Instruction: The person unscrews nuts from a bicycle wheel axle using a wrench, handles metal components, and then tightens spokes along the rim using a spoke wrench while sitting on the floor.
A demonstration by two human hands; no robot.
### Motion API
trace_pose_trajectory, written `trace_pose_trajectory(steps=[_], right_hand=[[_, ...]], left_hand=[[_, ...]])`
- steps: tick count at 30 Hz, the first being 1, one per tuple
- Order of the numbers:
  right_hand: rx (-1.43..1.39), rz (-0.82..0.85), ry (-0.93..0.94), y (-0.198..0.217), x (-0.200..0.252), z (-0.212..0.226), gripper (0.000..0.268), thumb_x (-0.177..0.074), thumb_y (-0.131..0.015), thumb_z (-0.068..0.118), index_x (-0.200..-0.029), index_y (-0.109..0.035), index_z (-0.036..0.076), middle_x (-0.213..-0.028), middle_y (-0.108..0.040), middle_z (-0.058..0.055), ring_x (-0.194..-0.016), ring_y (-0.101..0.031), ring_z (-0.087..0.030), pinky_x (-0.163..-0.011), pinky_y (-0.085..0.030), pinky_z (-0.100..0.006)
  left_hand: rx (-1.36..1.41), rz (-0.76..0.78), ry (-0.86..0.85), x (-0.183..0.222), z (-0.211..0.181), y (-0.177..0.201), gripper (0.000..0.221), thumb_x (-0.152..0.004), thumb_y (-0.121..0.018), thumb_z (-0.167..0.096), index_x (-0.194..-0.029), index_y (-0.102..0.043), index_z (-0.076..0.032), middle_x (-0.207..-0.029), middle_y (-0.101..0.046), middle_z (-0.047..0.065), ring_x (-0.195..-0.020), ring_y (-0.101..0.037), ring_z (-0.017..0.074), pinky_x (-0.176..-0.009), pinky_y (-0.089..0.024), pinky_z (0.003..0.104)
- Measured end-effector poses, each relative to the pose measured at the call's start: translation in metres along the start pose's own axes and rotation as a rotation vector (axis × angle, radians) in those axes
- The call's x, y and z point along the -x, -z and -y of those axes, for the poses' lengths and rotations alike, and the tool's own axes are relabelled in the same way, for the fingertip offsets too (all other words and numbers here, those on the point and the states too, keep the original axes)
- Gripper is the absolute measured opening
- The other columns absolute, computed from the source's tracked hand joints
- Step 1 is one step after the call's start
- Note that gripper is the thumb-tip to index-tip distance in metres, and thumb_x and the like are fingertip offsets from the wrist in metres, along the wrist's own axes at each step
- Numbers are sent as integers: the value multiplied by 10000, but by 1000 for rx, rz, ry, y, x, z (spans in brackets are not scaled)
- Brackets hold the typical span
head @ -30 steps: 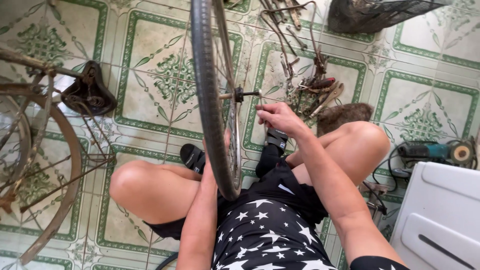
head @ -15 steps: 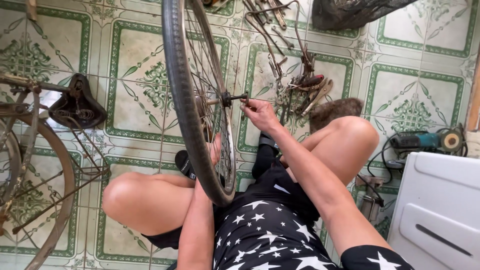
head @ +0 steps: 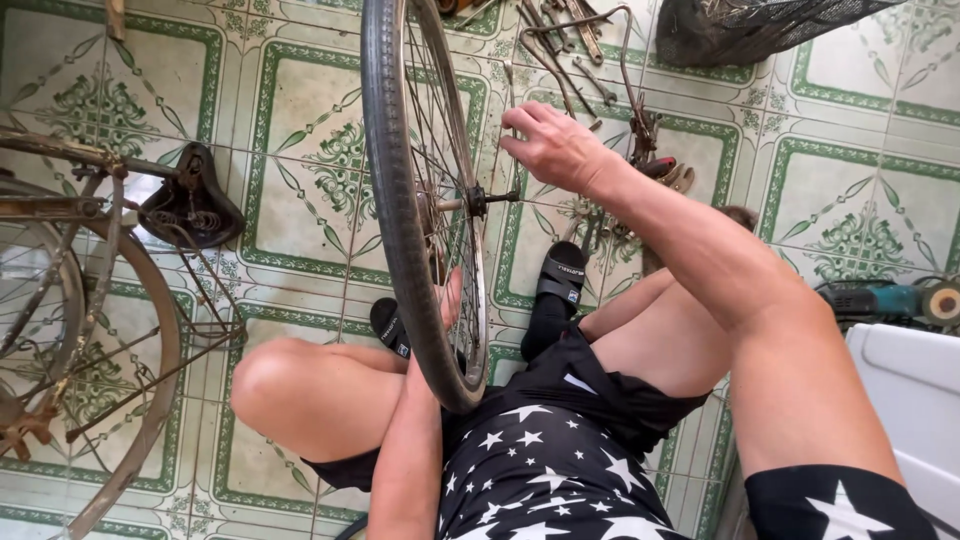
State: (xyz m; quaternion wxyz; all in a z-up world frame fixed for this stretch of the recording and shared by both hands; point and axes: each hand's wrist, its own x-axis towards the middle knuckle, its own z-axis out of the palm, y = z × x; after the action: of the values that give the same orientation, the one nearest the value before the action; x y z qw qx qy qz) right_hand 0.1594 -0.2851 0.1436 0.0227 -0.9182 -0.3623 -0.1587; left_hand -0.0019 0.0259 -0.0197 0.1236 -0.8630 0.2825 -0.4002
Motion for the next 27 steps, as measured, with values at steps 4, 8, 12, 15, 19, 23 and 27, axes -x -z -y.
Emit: trace_pose_trajectory(steps=[4, 8, 12, 15, 19, 23, 27], right_hand=[[-51, 137, -204, -1, 2, 2, 115, -985, -639, 62, -985, -753, 77, -1115, -624, -132, -1117, -623, -273, -1026, -543, -393], [-372, 356, -587, 15, 27, 3, 238, -923, -650, 152, -1117, -782, 113, -961, -640, -201, -920, -625, -347, -825, -512, -472], [-732, 453, -981, 25, 58, 41, 247, -991, -631, 268, -1005, -719, 37, -654, -664, -132, -590, -644, -226, -627, -525, -389], [-1127, 328, -1195, 25, 80, 83, 277, -999, -596, 264, -1012, -711, 12, -724, -670, -22, -585, -586, -100, -551, -493, -302], [-1253, 279, -1208, 18, 89, 112, 339, -1005, -593, 271, -1188, -696, 5, -730, -660, 8, -594, -534, -59, -555, -472, -256], [-1336, 234, -1228, 8, 85, 119, 431, -987, -590, 258, -1347, -645, 26, -746, -652, 25, -599, -497, -56, -544, -441, -252], [-1219, 259, -1165, 5, 82, 118, 416, -997, -600, 259, -1322, -677, 11, -762, -675, 8, -634, -529, -47, -580, -465, -249]], left_hand=[[990, 71, 718, -43, 1, 24, 286, -1004, -697, -251, -1241, -656, -98, -1056, -692, 130, -988, -652, 266, -915, -514, 364], [1418, 259, 1111, -48, 0, 20, 256, -994, -717, -247, -1188, -653, -94, -1003, -673, 119, -930, -633, 262, -857, -504, 375], [1360, 337, 1129, -32, -12, 9, 233, -984, -738, -243, -1135, -651, -89, -950, -655, 107, -871, -615, 258, -799, -495, 387], [1341, 352, 1121, -20, -19, 3, 221, -977, -754, -240, -1095, -649, -86, -911, -641, 99, -828, -601, 255, -756, -488, 395], [1342, 348, 1064, -5, -28, -9, 214, -967, -774, -236, -1042, -646, -82, -858, -623, 88, -769, -582, 250, -698, -478, 407], [1292, 330, 975, 12, -38, -21, 219, -957, -795, -232, -989, -644, -78, -805, -605, 77, -711, -564, 246, -640, -469, 418], [1095, 263, 848, 19, -42, -27, 234, -947, -816, -228, -935, -641, -73, -752, -586, 66, -653, -545, 242, -582, -460, 429]])
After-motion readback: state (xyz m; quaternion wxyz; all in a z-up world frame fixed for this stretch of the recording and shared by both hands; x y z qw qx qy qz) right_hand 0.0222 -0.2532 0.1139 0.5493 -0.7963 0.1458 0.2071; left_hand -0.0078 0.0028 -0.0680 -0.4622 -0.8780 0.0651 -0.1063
